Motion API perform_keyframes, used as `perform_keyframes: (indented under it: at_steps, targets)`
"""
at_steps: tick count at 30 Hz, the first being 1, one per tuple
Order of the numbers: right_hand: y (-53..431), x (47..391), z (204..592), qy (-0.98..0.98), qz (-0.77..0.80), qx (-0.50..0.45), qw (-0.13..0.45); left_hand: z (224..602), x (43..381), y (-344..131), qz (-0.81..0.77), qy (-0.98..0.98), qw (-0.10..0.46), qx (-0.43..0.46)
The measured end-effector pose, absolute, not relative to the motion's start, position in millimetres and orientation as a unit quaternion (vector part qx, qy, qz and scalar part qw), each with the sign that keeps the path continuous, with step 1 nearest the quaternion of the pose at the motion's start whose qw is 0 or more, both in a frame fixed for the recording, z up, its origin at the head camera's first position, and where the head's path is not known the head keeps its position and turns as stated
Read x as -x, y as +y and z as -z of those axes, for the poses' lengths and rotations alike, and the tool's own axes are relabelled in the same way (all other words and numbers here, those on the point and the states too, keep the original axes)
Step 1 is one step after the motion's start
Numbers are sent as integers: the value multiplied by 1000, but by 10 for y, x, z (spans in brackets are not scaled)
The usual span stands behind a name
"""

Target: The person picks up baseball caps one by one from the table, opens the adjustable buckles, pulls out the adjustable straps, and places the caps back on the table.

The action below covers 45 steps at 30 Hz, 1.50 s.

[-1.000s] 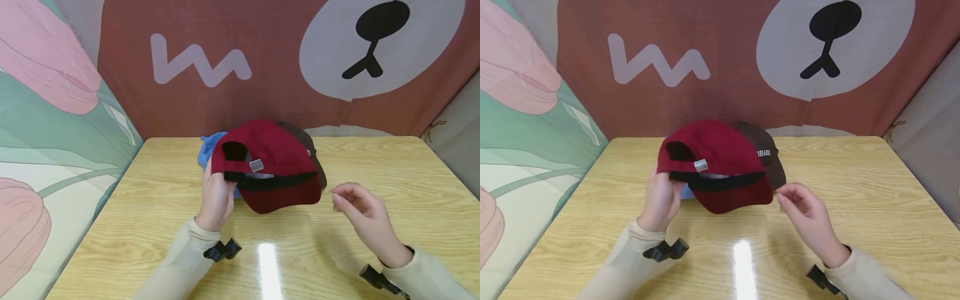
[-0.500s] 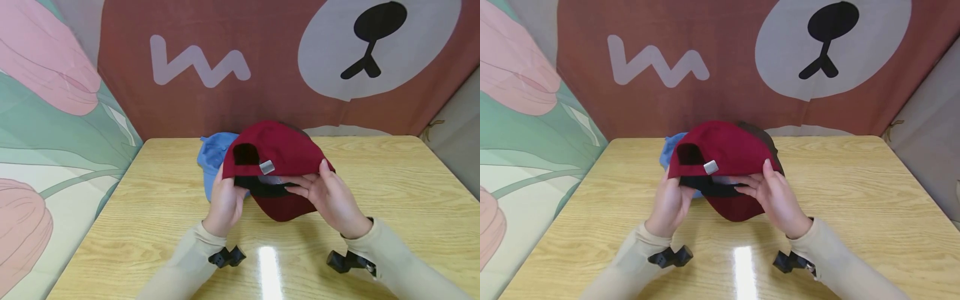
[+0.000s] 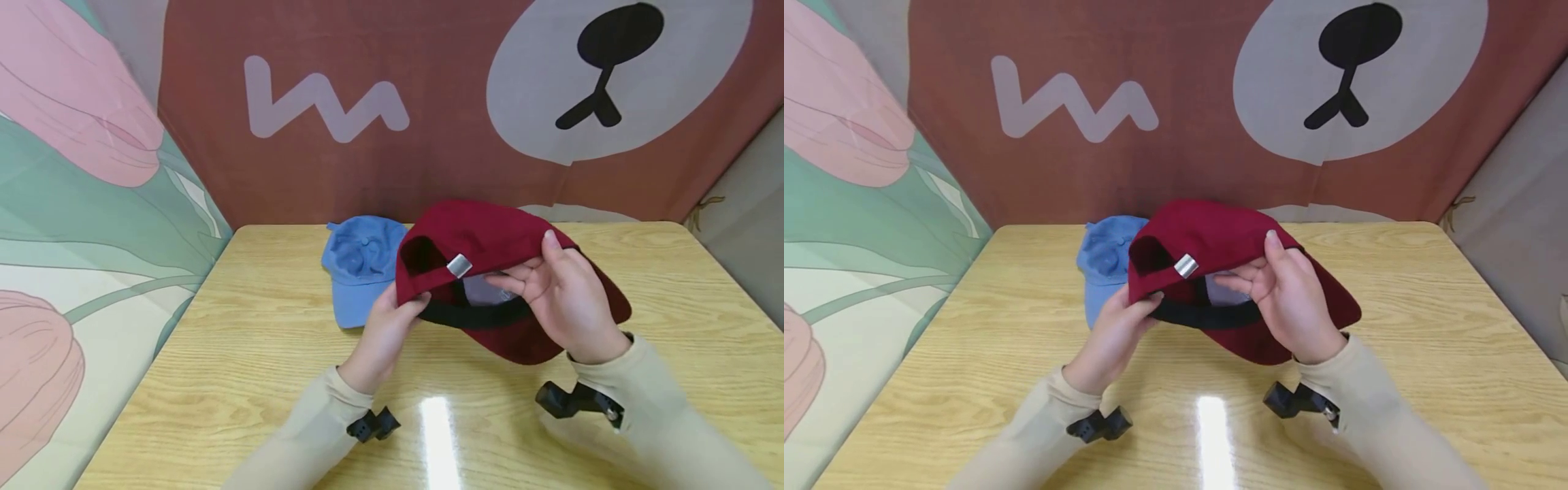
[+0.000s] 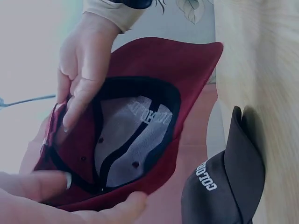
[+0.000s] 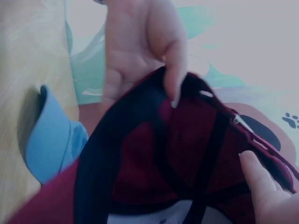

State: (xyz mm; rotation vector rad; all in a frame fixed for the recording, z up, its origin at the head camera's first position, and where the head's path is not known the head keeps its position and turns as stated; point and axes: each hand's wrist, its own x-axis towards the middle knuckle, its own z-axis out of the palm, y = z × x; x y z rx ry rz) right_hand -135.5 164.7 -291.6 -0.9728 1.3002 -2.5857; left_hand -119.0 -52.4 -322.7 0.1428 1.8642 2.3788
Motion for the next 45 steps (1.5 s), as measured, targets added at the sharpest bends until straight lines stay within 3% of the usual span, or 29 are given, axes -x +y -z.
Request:
perform_keyframes:
  at_steps: [6,14,22,25,33,45]
  targets:
    - [1666,1333,2835,466,827,315,15,3203,1150,-576,-758,645,63,-76]
    - [1660,1327,2809,467,825,319,9,3080,1091,-565,-704,702,-67,-84]
    - [1616,1319,2821,494,802,335,6,2978,1043,-501,-646,736,-163,-117]
    - [1590,1300,2824,510,796,326,1,2954,1048,-493,-621,762,-144,-119]
    - [1509,1264,2812,551,769,326,6,2879,1142,-478,-595,795,-16,-121]
    - [1448,1237,2795,552,766,330,15,2826,1183,-469,-580,808,37,-96]
